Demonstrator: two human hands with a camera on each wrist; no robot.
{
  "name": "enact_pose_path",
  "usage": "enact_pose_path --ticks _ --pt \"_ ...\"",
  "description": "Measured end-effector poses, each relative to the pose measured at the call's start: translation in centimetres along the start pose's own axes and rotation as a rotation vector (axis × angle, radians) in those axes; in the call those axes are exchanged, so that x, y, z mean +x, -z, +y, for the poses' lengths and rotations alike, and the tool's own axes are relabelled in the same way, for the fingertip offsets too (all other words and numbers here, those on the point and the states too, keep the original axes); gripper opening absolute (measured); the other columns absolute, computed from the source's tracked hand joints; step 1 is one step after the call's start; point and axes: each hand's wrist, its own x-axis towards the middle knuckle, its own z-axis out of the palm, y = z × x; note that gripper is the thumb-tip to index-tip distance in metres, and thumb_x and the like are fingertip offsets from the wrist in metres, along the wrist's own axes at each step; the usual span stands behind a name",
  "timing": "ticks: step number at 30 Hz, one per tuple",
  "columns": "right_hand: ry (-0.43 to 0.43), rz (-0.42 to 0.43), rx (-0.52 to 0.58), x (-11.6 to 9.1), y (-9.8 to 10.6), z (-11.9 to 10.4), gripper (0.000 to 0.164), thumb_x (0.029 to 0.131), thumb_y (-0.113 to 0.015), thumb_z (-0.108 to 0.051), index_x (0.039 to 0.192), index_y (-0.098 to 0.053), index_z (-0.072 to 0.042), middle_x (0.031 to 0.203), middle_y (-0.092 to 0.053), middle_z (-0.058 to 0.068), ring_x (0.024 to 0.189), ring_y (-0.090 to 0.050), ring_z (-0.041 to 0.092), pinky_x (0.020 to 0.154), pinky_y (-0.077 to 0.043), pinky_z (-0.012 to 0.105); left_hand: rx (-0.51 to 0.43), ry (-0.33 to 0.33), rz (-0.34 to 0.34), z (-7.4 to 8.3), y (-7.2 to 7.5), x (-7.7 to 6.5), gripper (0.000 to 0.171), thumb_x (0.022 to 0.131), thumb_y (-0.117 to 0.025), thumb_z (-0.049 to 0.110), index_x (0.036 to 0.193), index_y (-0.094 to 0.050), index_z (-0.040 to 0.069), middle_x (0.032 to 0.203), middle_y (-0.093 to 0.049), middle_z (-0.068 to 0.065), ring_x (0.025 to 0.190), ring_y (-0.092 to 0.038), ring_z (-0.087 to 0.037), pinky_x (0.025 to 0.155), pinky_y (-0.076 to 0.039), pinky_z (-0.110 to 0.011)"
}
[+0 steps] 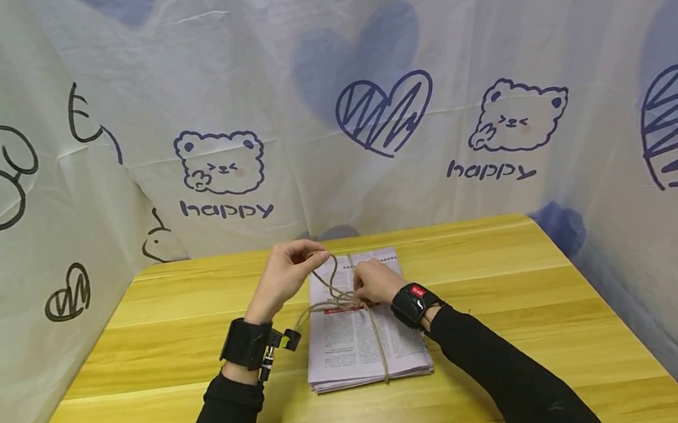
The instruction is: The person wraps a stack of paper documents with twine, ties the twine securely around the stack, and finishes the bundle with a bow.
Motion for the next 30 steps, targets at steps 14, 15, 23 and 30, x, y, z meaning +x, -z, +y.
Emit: enact_pose_path --ticks 14,15,23,30 --pt "0.102 -0.09 0.115 -1.0 1.0 1.5 0.01 0.097 -0.06 -0.009 0.093 -0.067 -0.004 0.078 -0.065 0.002 0.059 -0.056 0.009 0.058 -0.047 0.024 -0.01 0.047 0.022 0.2 0.1 -0.5 0.02 0.096 -0.065 0.016 0.107 -0.073 0.002 0.088 -0.066 -0.018 0.069 -0.05 -0.023 0.063 -0.038 -0.026" --pt "0.105 -0.099 0.132 -1.0 1.2 1.7 0.01 0.097 -0.06 -0.01 0.093 -0.068 -0.005 0.077 -0.065 0.003 0.057 -0.056 0.01 0.057 -0.047 0.025 -0.01 0.046 0.023 0.1 0.1 -0.5 0.019 0.096 -0.064 0.016 0.107 -0.073 0.002 0.088 -0.065 -0.019 0.069 -0.05 -0.022 0.063 -0.037 -0.026" --pt "0.137 -0.165 0.202 -1.7 2.2 2.9 0.006 0.093 -0.067 -0.009 0.087 -0.067 -0.009 0.074 -0.065 0.004 0.051 -0.056 0.013 0.048 -0.047 0.025 -0.054 0.029 0.036 -0.2 -0.1 -0.5 0.017 0.094 -0.067 0.023 0.101 -0.076 0.01 0.085 -0.065 -0.014 0.069 -0.05 -0.022 0.064 -0.038 -0.027" --pt "0.353 -0.105 -0.021 -2.1 2.1 2.9 0.017 0.096 -0.055 0.0 0.088 -0.065 -0.01 0.082 -0.065 0.0 0.076 -0.057 0.007 0.072 -0.049 0.027 -0.072 0.013 0.026 -0.5 -0.4 -0.5 0.016 0.094 -0.067 0.024 0.102 -0.076 0.013 0.08 -0.063 -0.007 0.066 -0.048 -0.022 0.062 -0.037 -0.027"
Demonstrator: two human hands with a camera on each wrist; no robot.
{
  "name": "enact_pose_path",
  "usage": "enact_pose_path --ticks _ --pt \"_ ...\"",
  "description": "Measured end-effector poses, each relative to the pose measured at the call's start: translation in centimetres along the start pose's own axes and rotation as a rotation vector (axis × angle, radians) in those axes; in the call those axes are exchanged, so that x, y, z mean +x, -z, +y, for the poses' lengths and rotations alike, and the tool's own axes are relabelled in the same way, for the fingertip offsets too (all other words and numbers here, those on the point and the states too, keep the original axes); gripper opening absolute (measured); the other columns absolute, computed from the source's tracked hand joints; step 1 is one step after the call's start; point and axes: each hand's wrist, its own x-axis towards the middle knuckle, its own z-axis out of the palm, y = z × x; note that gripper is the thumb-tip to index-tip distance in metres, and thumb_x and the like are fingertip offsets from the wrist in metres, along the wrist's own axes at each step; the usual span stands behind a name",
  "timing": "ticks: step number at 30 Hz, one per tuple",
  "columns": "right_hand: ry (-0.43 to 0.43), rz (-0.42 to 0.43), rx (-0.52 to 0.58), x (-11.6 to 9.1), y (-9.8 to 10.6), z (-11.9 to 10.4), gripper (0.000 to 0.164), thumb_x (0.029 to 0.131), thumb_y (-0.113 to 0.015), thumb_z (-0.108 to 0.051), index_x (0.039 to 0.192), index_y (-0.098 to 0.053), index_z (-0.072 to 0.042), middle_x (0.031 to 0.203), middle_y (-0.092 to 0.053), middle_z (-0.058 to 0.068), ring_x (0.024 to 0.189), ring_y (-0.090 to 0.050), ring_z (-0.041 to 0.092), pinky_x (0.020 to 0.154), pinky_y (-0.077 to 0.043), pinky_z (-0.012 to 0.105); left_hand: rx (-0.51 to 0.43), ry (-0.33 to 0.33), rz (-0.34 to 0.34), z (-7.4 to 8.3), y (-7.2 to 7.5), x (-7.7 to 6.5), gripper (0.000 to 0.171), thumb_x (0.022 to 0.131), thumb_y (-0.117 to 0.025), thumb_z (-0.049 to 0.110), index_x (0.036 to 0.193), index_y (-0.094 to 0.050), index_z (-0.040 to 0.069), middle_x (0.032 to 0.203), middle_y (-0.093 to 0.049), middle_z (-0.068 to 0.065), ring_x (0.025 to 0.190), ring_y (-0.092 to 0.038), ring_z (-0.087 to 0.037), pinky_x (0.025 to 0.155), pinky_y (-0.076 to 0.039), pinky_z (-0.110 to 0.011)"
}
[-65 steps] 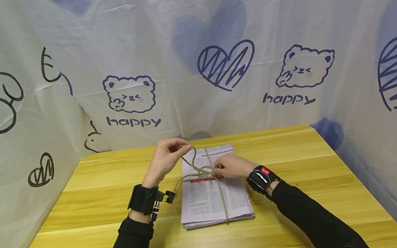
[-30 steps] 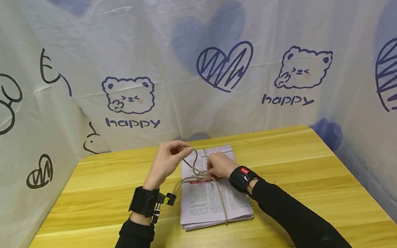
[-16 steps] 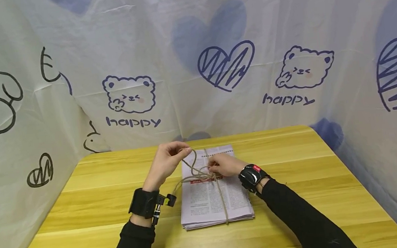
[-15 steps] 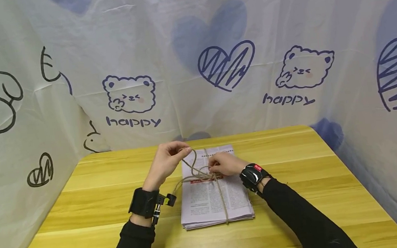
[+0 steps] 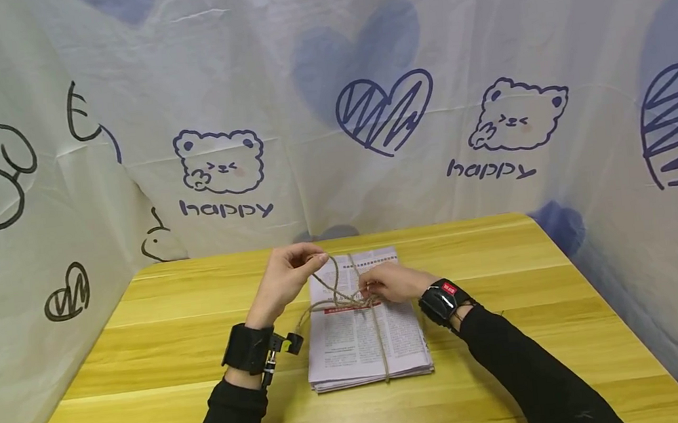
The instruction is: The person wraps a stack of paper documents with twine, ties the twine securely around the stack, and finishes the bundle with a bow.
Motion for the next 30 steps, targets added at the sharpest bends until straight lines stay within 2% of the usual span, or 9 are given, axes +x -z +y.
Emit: enact_pose_path --ticks 3,6,10,14,18,22,26,28,30 --pt "0.014 -0.004 0.015 0.0 -0.08 -0.08 0.026 0.091 -0.049 0.011 0.076 -0.062 -0.006 0.072 -0.06 0.001 0.068 -0.052 0.006 0.066 -0.045 0.024 0.0 0.0 0.001 -0.05 -0.09 0.0 0.017 0.094 -0.067 0.023 0.102 -0.075 0.011 0.079 -0.063 -0.005 0.065 -0.047 -0.02 0.061 -0.037 -0.026" --pt "-0.025 -0.021 0.047 -0.04 -0.04 -0.12 0.032 0.088 -0.045 0.015 0.071 -0.063 -0.006 0.067 -0.06 0.001 0.062 -0.047 0.003 0.06 -0.041 0.02 0.0 0.005 0.001 -0.03 -0.19 -0.03 0.017 0.094 -0.068 0.023 0.103 -0.075 0.01 0.079 -0.063 -0.005 0.064 -0.047 -0.019 0.062 -0.037 -0.026" --pt "-0.124 -0.042 0.116 -0.22 0.16 -0.12 0.033 0.088 -0.045 0.013 0.081 -0.071 -0.005 0.074 -0.066 0.004 0.062 -0.053 0.005 0.058 -0.046 0.02 0.006 0.01 0.0 -0.05 -0.37 -0.12 0.019 0.094 -0.068 0.024 0.105 -0.075 0.01 0.082 -0.064 -0.008 0.065 -0.047 -0.018 0.063 -0.037 -0.027" --pt "-0.246 -0.048 0.232 -0.49 0.23 0.05 0.026 0.092 -0.051 0.005 0.091 -0.074 -0.007 0.082 -0.068 0.004 0.062 -0.061 0.012 0.057 -0.052 0.024 0.009 0.015 0.001 -0.08 -0.54 -0.14 0.019 0.094 -0.068 0.024 0.105 -0.075 0.011 0.083 -0.064 -0.009 0.065 -0.048 -0.018 0.063 -0.038 -0.026" --pt "-0.273 -0.018 0.302 -0.62 0.03 0.29 0.02 0.094 -0.057 0.001 0.094 -0.076 -0.007 0.084 -0.07 0.005 0.061 -0.065 0.013 0.057 -0.055 0.027 0.007 0.014 -0.002 -0.22 -0.59 -0.13 0.017 0.094 -0.067 0.023 0.104 -0.075 0.011 0.082 -0.065 -0.011 0.065 -0.049 -0.019 0.063 -0.039 -0.026" --pt "-0.288 0.022 0.299 -0.57 -0.3 0.17 0.02 0.096 -0.055 0.0 0.095 -0.074 -0.005 0.075 -0.067 0.007 0.056 -0.063 0.012 0.054 -0.054 0.027 0.008 0.008 -0.009 -0.39 -0.57 -0.1 0.018 0.094 -0.067 0.024 0.104 -0.075 0.011 0.082 -0.066 -0.008 0.068 -0.053 -0.026 0.064 -0.04 -0.027" --pt "-0.308 0.047 0.236 -0.39 -0.51 -0.35 0.022 0.097 -0.05 0.001 0.092 -0.071 -0.006 0.067 -0.063 0.006 0.05 -0.06 0.013 0.049 -0.052 0.027 0.009 0.005 -0.019 -0.36 -0.52 -0.12 0.021 0.095 -0.067 0.025 0.106 -0.074 0.01 0.085 -0.068 -0.003 0.077 -0.059 -0.034 0.067 -0.044 -0.03" --pt "-0.337 0.059 0.227 -0.29 -0.61 -0.59 0.023 0.096 -0.05 0.002 0.091 -0.071 -0.006 0.067 -0.063 0.006 0.049 -0.059 0.013 0.048 -0.051 0.027 0.005 0.007 -0.024 -0.31 -0.52 -0.11 0.023 0.095 -0.067 0.025 0.108 -0.074 0.007 0.087 -0.069 -0.004 0.081 -0.06 -0.037 0.069 -0.045 -0.031" --pt "-0.39 0.068 0.272 -0.28 -0.73 -0.69 0.024 0.094 -0.049 0.002 0.09 -0.072 -0.004 0.068 -0.064 0.007 0.05 -0.06 0.013 0.05 -0.052 0.028 0.0 0.013 -0.024 -0.32 -0.55 -0.11 0.024 0.095 -0.067 0.025 0.108 -0.074 0.006 0.087 -0.069 -0.005 0.08 -0.06 -0.037 0.069 -0.045 -0.031"
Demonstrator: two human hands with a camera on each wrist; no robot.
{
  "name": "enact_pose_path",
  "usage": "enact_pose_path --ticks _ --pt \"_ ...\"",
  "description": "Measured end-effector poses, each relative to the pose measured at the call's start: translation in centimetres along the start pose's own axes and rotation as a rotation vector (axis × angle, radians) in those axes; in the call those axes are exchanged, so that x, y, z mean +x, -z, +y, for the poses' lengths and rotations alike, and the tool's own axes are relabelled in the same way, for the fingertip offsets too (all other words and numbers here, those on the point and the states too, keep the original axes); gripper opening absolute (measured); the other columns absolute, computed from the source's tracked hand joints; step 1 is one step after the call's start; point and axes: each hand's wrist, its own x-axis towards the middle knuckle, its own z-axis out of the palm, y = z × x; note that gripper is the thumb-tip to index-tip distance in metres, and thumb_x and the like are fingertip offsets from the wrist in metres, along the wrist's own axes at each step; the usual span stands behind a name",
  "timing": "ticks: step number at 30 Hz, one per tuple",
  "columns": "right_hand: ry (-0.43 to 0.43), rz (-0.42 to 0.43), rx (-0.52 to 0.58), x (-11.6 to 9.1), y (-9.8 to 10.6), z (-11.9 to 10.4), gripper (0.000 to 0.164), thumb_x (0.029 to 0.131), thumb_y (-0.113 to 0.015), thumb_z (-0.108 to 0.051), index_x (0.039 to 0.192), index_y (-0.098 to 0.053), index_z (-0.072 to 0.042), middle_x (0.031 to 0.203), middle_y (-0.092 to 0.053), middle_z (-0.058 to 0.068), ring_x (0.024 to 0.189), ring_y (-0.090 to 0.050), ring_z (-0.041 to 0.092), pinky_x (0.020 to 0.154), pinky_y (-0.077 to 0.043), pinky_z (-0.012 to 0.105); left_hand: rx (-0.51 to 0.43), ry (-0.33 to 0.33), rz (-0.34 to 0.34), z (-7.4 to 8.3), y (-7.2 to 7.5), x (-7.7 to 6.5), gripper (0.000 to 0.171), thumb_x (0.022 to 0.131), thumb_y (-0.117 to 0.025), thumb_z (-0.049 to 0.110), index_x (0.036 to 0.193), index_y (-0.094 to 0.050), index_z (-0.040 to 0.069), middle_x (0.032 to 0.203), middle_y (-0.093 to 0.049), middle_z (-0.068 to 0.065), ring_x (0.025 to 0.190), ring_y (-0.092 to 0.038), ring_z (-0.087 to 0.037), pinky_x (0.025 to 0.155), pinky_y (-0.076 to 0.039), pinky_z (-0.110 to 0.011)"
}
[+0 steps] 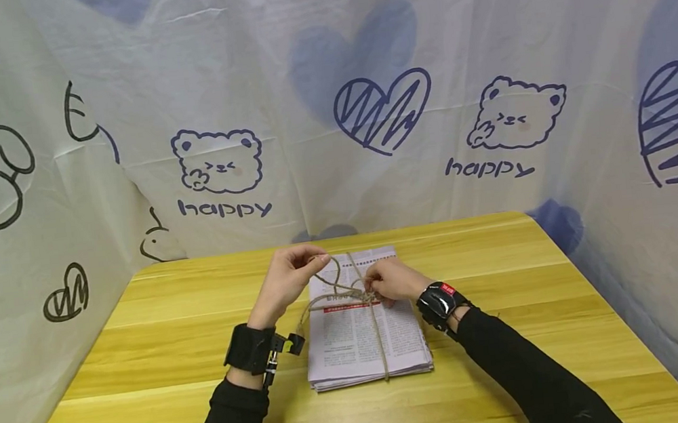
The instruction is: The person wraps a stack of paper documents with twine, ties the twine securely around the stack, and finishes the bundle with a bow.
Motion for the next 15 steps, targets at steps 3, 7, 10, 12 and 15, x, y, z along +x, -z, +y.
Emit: enact_pose_path --ticks 3,7,10,12,15 --pt "-0.122 -0.001 0.182 -0.07 0.08 0.23 0.023 0.097 -0.05 -0.004 0.094 -0.072 -0.001 0.075 -0.066 0.011 0.059 -0.063 0.015 0.056 -0.057 0.032 -0.004 0.001 0.0 0.06 -0.02 0.0 0.02 0.094 -0.067 0.025 0.106 -0.075 0.011 0.087 -0.069 -0.004 0.077 -0.06 -0.03 0.069 -0.046 -0.031" --pt "-0.254 -0.02 0.472 -0.25 0.59 0.46 0.039 0.105 -0.045 -0.025 0.107 -0.068 0.006 0.088 -0.066 0.016 0.073 -0.064 0.019 0.065 -0.059 0.038 -0.004 -0.008 -0.013 0.11 0.12 -0.17 0.016 0.094 -0.067 0.028 0.104 -0.074 0.018 0.087 -0.068 -0.002 0.073 -0.057 -0.021 0.069 -0.045 -0.031" --pt "-0.248 0.001 0.458 -0.47 0.84 0.4 0.043 0.105 -0.046 -0.029 0.106 -0.07 0.007 0.088 -0.066 0.016 0.069 -0.059 0.016 0.062 -0.058 0.034 0.009 -0.02 -0.029 0.07 0.27 -0.33 0.016 0.095 -0.066 0.027 0.102 -0.074 0.016 0.087 -0.067 -0.003 0.071 -0.053 -0.022 0.068 -0.043 -0.031" --pt "-0.21 0.045 0.351 -0.59 0.89 0.4 0.035 0.102 -0.054 -0.024 0.1 -0.074 0.004 0.086 -0.067 0.014 0.061 -0.051 0.013 0.057 -0.051 0.029 0.025 -0.027 -0.047 0.1 0.33 -0.44 0.014 0.097 -0.064 0.026 0.101 -0.072 0.015 0.09 -0.067 -0.005 0.075 -0.054 -0.022 0.072 -0.043 -0.032" --pt "-0.177 0.107 0.26 -0.65 0.82 0.49 0.019 0.093 -0.066 -0.014 0.097 -0.076 0.002 0.086 -0.07 0.012 0.058 -0.045 0.011 0.055 -0.04 0.026 -0.017 -0.027 -0.102 0.18 0.25 -0.46 0.014 0.101 -0.057 0.023 0.097 -0.066 0.013 0.107 -0.068 -0.008 0.095 -0.06 -0.02 0.084 -0.046 -0.035"
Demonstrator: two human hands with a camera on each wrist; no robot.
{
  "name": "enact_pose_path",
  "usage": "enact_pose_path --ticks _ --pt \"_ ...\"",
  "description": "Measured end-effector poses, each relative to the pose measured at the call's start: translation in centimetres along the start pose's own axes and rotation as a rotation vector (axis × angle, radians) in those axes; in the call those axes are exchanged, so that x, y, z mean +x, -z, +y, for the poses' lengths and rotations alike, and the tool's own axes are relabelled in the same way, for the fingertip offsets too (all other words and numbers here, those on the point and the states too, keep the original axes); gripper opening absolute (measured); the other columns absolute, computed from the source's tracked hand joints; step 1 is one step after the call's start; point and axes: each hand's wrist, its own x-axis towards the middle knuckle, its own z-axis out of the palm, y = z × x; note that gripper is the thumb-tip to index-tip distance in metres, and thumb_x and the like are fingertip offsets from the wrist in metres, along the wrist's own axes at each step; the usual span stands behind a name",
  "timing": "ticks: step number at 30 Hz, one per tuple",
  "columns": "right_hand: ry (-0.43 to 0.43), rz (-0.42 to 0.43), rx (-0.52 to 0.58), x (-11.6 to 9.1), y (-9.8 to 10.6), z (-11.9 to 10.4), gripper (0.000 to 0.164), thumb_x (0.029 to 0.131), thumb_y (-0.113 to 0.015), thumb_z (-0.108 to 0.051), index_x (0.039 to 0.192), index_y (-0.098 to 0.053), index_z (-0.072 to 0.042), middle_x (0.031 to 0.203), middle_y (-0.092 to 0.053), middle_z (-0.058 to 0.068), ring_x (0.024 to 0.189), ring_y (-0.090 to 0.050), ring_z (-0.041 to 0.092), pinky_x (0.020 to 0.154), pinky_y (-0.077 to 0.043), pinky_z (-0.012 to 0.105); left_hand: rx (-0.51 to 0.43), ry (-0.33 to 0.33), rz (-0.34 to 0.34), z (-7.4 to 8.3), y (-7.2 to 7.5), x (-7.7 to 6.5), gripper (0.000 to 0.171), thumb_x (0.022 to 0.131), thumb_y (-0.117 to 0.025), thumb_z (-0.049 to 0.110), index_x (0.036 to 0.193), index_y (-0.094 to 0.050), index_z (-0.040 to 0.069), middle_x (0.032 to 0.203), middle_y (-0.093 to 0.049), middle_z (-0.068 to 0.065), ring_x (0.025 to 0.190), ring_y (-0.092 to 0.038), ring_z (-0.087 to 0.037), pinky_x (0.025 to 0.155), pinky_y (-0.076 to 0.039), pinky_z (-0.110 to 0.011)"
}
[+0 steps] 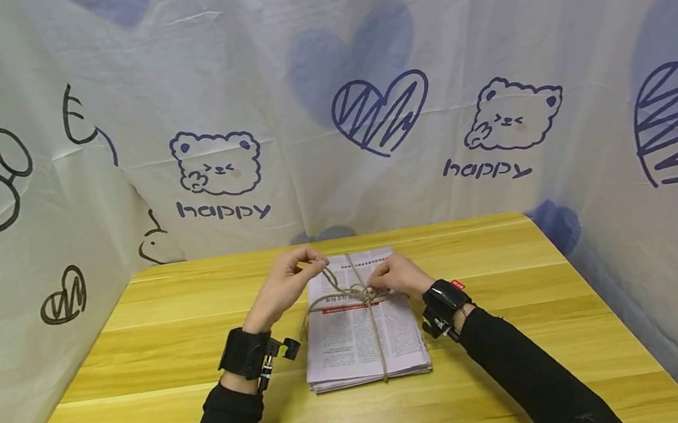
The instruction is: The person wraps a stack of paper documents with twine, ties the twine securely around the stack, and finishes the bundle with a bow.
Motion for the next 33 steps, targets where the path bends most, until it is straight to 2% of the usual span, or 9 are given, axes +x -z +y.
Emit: enact_pose_path --ticks 5,8,11,14,16,19,24,28,33 --pt "-0.04 0.008 0.059 0.3 -0.4 0.0 0.023 0.09 -0.069 -0.01 0.109 -0.07 0.004 0.086 -0.068 0.008 0.063 -0.049 0.014 0.057 -0.041 0.025 -0.256 0.01 -0.11 -0.2 -0.3 0.2 0.025 0.106 -0.042 0.021 0.09 -0.051 0.004 0.119 -0.067 -0.017 0.119 -0.058 -0.032 0.103 -0.042 -0.044" --pt "-0.025 0.0 0.04 0.5 -0.7 0.0 0.021 0.093 -0.066 -0.011 0.108 -0.072 0.003 0.087 -0.068 0.006 0.066 -0.05 0.014 0.059 -0.042 0.025 -0.354 0.034 -0.139 -0.7 -0.6 0.4 0.029 0.108 -0.038 0.025 0.09 -0.047 0.004 0.097 -0.067 -0.017 0.106 -0.064 -0.035 0.099 -0.046 -0.045" --pt "0.007 0.013 0.005 0.7 -1.0 0.0 0.018 0.093 -0.066 -0.012 0.101 -0.074 0.002 0.088 -0.07 0.006 0.071 -0.051 0.012 0.062 -0.042 0.024 -0.404 0.079 -0.142 -1.1 -0.9 0.4 0.026 0.108 -0.036 0.025 0.093 -0.044 0.007 0.076 -0.052 -0.01 0.083 -0.068 -0.03 0.087 -0.053 -0.045" --pt "0.027 0.056 -0.046 0.8 -1.2 0.1 0.015 0.092 -0.067 -0.013 0.095 -0.075 0.0 0.088 -0.071 0.006 0.073 -0.054 0.011 0.065 -0.043 0.024 -0.371 0.117 -0.116 -1.3 -1.4 0.3 0.021 0.107 -0.038 0.023 0.094 -0.043 0.007 0.07 -0.039 -0.005 0.063 -0.057 -0.02 0.07 -0.053 -0.04" --pt "0.021 0.09 -0.083 0.8 -1.2 0.1 0.014 0.091 -0.068 -0.014 0.093 -0.076 -0.002 0.087 -0.072 0.005 0.073 -0.055 0.01 0.065 -0.045 0.024 -0.246 0.124 -0.08 -1.5 -1.8 0.4 0.019 0.106 -0.04 0.022 0.095 -0.047 0.008 0.069 -0.038 -0.003 0.059 -0.046 -0.016 0.063 -0.047 -0.033" --pt "0.011 0.123 -0.129 0.9 -1.2 0.1 0.013 0.09 -0.069 -0.015 0.092 -0.077 -0.005 0.086 -0.073 0.005 0.073 -0.057 0.01 0.065 -0.045 0.024 0.077 0.125 -0.04 -2.0 -2.6 0.5 0.019 0.104 -0.045 0.025 0.096 -0.056 0.011 0.071 -0.045 -0.001 0.058 -0.042 -0.014 0.058 -0.039 -0.029" --pt "0.009 0.125 -0.134 1.0 -1.3 0.1 0.013 0.091 -0.07 -0.016 0.093 -0.077 -0.005 0.087 -0.074 0.005 0.073 -0.059 0.01 0.063 -0.046 0.024 0.573 0.077 -0.066 -3.1 -4.2 0.8 0.022 0.098 -0.059 0.032 0.104 -0.068 0.013 0.086 -0.067 -0.004 0.071 -0.06 -0.016 0.06 -0.047 -0.029" --pt "0.011 0.098 -0.067 0.9 -1.2 0.4 0.013 0.092 -0.068 -0.011 0.095 -0.076 -0.001 0.082 -0.072 0.006 0.069 -0.059 0.009 0.061 -0.049 0.024 0.794 0.063 -0.112 -3.8 -5.5 0.7 0.026 0.092 -0.068 0.036 0.095 -0.069 0.011 0.08 -0.067 -0.001 0.069 -0.061 -0.015 0.058 -0.046 -0.029" --pt "-0.035 -0.024 0.187 0.7 -0.8 0.8 0.02 0.098 -0.056 -0.003 0.108 -0.065 0.012 0.078 -0.065 0.012 0.062 -0.061 0.013 0.059 -0.054 0.028 0.922 0.046 -0.139 -4.4 -6.5 0.6 0.027 0.088 -0.071 0.027 0.067 -0.057 0.015 0.058 -0.046 0.005 0.053 -0.043 -0.011 0.048 -0.035 -0.027"
